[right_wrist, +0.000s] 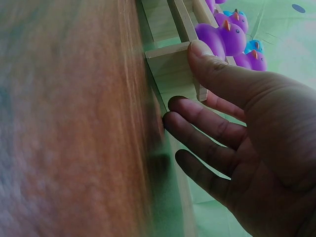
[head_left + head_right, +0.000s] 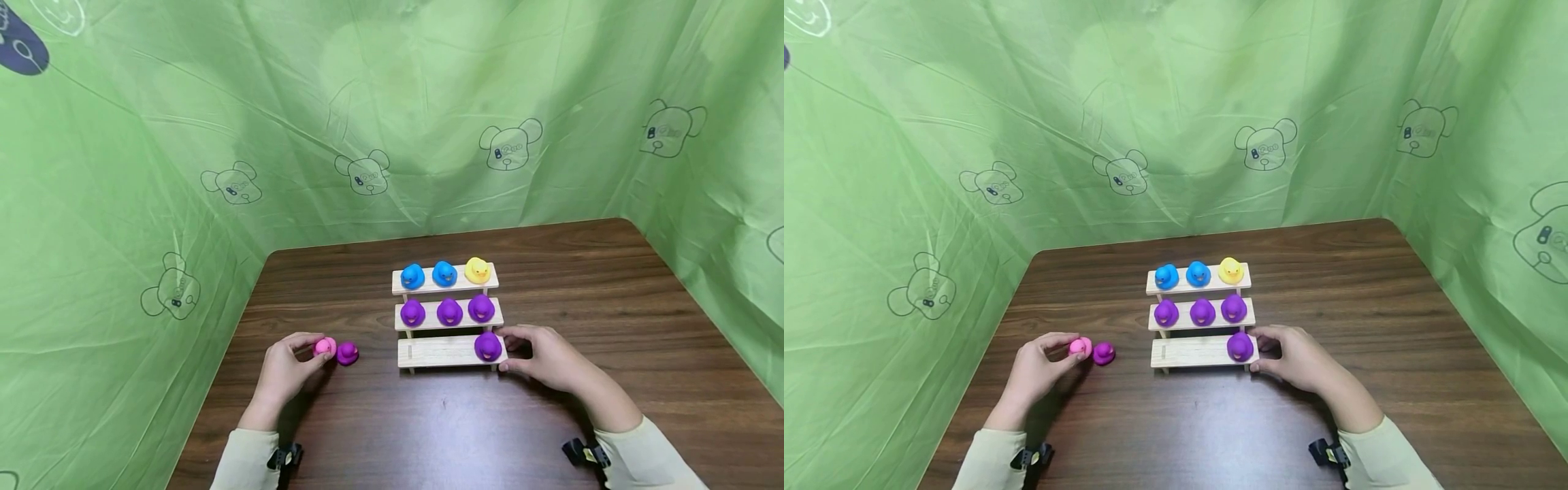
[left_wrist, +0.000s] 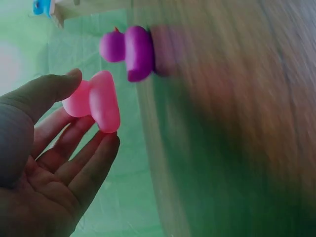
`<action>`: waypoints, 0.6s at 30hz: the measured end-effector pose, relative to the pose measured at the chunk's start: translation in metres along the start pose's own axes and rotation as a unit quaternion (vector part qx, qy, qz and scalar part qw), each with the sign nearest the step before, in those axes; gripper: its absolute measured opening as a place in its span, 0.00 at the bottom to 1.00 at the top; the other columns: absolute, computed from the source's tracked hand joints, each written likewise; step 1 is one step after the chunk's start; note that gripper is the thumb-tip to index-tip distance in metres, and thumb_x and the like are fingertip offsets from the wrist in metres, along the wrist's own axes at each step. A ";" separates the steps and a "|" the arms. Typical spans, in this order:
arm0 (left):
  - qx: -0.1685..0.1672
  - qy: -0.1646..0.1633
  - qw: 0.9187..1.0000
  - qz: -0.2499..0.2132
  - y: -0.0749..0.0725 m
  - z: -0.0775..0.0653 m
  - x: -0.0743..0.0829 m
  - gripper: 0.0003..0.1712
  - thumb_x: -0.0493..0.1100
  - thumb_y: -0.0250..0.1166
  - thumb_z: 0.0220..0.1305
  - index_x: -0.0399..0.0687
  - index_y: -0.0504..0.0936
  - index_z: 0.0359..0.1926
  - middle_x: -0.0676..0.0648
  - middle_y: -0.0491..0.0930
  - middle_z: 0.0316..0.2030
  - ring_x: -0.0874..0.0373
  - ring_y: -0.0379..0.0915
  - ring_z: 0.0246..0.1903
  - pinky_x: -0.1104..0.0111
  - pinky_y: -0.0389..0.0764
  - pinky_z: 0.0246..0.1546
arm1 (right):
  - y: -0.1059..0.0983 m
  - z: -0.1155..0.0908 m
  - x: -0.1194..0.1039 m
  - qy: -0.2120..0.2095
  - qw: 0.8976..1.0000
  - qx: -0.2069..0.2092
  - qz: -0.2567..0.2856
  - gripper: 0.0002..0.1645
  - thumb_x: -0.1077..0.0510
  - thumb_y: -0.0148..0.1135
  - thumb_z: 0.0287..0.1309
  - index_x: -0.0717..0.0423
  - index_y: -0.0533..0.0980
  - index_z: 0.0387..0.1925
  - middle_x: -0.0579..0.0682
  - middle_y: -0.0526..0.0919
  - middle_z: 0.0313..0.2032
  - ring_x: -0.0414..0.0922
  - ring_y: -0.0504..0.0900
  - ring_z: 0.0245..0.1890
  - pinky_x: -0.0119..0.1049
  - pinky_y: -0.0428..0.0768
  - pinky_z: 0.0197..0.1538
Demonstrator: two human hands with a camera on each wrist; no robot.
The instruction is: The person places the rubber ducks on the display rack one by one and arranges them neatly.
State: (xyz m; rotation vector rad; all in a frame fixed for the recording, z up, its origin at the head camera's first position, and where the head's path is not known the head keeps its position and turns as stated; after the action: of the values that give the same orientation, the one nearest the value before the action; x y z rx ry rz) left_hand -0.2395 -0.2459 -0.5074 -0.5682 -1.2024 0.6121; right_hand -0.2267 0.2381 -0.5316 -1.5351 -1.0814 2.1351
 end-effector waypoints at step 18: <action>-0.032 0.041 0.987 -0.152 0.019 -0.004 0.054 0.23 0.27 0.81 0.52 0.38 0.90 0.50 0.46 0.86 0.46 0.50 0.86 0.50 0.62 0.85 0.53 | 0.000 0.000 -0.002 -0.005 1.000 0.002 0.006 0.33 0.57 0.84 0.51 0.56 0.82 0.59 0.38 0.88 0.40 0.44 0.87 0.45 0.50 0.85 0.52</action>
State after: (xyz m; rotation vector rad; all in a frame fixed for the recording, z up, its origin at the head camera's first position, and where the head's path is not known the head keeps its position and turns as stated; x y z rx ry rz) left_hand -0.2248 -0.1946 -0.4851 -0.4471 -1.2048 0.2891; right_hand -0.2263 0.2368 -0.5304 -1.5351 -1.0723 2.1528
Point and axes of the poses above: each hand's wrist, its own z-axis towards the middle knuckle, its own y-axis out of the palm, x = y × z, the point moved 6 cm from there along z, towards the middle knuckle
